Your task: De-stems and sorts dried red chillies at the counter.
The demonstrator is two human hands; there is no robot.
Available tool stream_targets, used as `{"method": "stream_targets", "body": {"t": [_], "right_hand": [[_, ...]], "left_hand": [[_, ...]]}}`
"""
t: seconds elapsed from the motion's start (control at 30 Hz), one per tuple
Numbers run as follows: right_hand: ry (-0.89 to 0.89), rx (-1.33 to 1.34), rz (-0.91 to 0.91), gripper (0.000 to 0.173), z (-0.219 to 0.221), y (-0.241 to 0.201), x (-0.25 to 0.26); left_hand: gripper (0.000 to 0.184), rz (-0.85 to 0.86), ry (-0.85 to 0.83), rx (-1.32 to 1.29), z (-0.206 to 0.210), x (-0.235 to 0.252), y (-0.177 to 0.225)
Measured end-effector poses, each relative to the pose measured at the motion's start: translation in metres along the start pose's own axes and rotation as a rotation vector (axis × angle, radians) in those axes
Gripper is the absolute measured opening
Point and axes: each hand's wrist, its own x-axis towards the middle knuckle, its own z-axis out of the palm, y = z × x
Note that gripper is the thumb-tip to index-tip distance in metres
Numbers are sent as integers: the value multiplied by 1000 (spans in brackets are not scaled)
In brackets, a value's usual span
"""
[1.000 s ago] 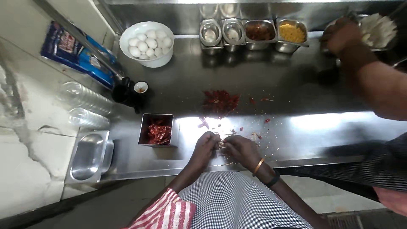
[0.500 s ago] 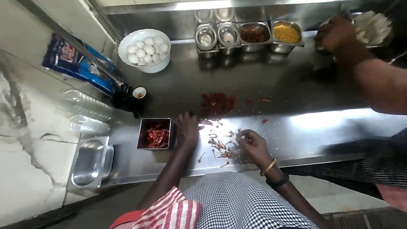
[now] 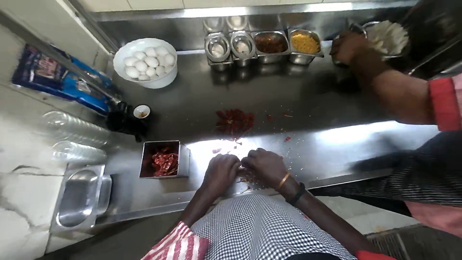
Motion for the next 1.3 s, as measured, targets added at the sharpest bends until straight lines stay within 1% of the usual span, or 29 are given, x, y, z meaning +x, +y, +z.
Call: {"method": "stream_targets", "body": {"t": [0.07,0.1,0.17,0.2,0.23,0.27,0.3,0.37,0.4,0.47,0.5,0.57,0.6,0.67,0.7,0.77,0.83,0.87,0.9,0.93,1.0,1.03,1.07,1.13,1.2,1.23,1.3], "right_hand": [[24,59,-13,13,8,2,-4],[54,118,-11,16,14,3,-5],[76,299,57,23,28,4,-7],[67,411,123,24,34,4,-7],[49,536,202,24,38,4,-7],[26,685,292,23,41,4,-6],[8,871,399,22,42,4,-5],[20,1255,606,24,38,3,-4],[50,1418,670,25,36,3,-5],[92,1678,706,26,29,8,-11],[86,1781,693,27,26,12,-15],[121,1965,706,24,30,23,-12],[138,2025,702,23,29,25,-11],[127,2088,680,22,24,25,-15],[115,2151,708,21,25,29,-12],[74,2190,768,19,26,34,-8],[73,2097,823,16,24,32,-7],[68,1997,814,13,23,29,-8],[42,1866,773,10,22,28,-10],[6,1723,733,11,20,27,-13],[-29,1482,736,17,22,28,-1],[-60,1382,720,22,20,29,4],[-86,1308,695,25,19,29,9],[-71,1259,656,19,22,31,15],[-1,1343,712,16,26,33,17],[26,1417,757,16,26,34,17],[77,1640,825,14,24,35,14]], "left_hand": [[19,-90,-84,-314,-5,-4,-6],[17,-130,-96,-484,-4,-7,-10],[17,-251,-53,-802,5,-15,-13],[17,-311,-3,-918,11,-19,-12],[17,-360,53,-961,15,-20,-7],[16,-382,102,-931,16,-20,-1],[16,-365,146,-860,15,-20,4],[17,-252,197,-641,9,-17,9],[19,-183,206,-533,7,-13,3],[21,-95,220,-337,9,-1,-17],[25,-88,220,-237,8,4,-25],[28,-157,195,-47,1,10,-34],[29,-231,175,40,-3,13,-36],[28,-367,141,170,-6,18,-39],[24,-404,121,210,-5,21,-42],[24,-409,108,241,-4,24,-44],[21,-380,154,182,-3,24,-43],[20,-373,187,78,-4,24,-41],[20,-380,201,-71,-5,24,-37],[19,-399,201,-253,-6,23,-33],[15,-454,179,-636,-7,22,-17],[14,-467,153,-754,-7,22,-6],[13,-450,117,-811,-7,21,4],[13,-365,15,-837,-3,22,13],[17,-310,4,-798,7,35,2],[21,-297,34,-685,7,44,-4],[27,-288,118,-362,0,65,-16]]}}
